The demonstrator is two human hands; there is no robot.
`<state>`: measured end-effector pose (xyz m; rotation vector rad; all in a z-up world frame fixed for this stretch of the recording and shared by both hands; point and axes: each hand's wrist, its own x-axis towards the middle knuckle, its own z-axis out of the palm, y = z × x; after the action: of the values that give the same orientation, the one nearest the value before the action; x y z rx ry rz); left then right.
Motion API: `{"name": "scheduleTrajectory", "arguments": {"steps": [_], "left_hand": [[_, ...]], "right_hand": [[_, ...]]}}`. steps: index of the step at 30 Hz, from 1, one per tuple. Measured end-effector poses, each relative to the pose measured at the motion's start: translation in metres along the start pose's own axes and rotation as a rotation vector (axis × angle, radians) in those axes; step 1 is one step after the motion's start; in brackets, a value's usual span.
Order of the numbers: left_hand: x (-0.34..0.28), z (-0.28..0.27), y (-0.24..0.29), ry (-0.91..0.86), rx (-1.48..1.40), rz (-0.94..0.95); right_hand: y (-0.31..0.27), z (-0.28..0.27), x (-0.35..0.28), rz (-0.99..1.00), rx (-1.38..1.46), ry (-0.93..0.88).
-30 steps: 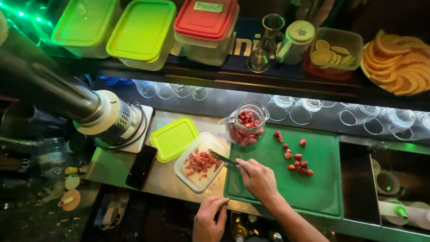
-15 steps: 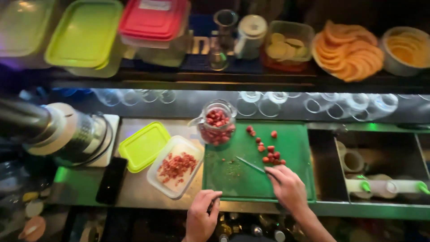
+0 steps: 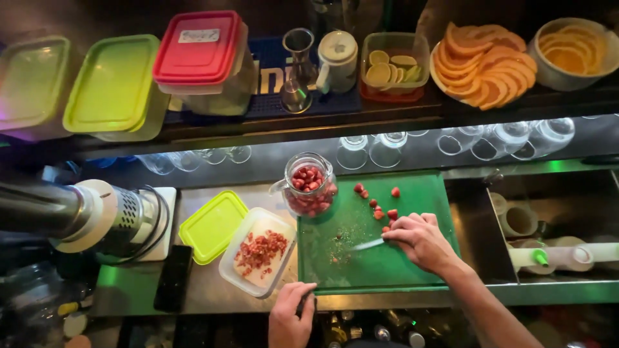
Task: The person uses a knife to chop strawberries on a green cutting board. They repeatedly slice the fruit into small pieces and transfer them into a white plastic container. The person also occasionally wipes the knife blade with their fingers.
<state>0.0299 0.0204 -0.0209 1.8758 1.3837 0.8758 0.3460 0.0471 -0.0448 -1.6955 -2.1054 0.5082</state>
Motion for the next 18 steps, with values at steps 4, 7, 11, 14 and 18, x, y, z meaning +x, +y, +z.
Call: {"name": "scheduleTrajectory", "arguments": {"steps": [4, 7, 11, 14, 18], "left_hand": [[-0.001, 0.010, -0.002, 0.008, -0.007, 0.023], [0.004, 0.013, 0.009, -0.033, -0.068, 0.056], [0.012, 0.012, 0.011, -0.069, -0.052, 0.074], [0.012, 0.018, -0.003, -0.083, -0.009, 0.031], [0.017, 0.032, -0.019, -0.149, 0.156, -0.112]], "right_hand": [[-0.003, 0.009, -0.001, 0.095, -0.086, 0.116], [-0.008, 0.020, 0.001, 0.110, -0.100, 0.190], [-0.013, 0.015, -0.013, 0.050, -0.033, 0.071], [-0.013, 0.017, -0.034, 0.037, -0.011, 0.086], [-0.035, 0.017, -0.063, 0.252, -0.006, 0.231]]}}
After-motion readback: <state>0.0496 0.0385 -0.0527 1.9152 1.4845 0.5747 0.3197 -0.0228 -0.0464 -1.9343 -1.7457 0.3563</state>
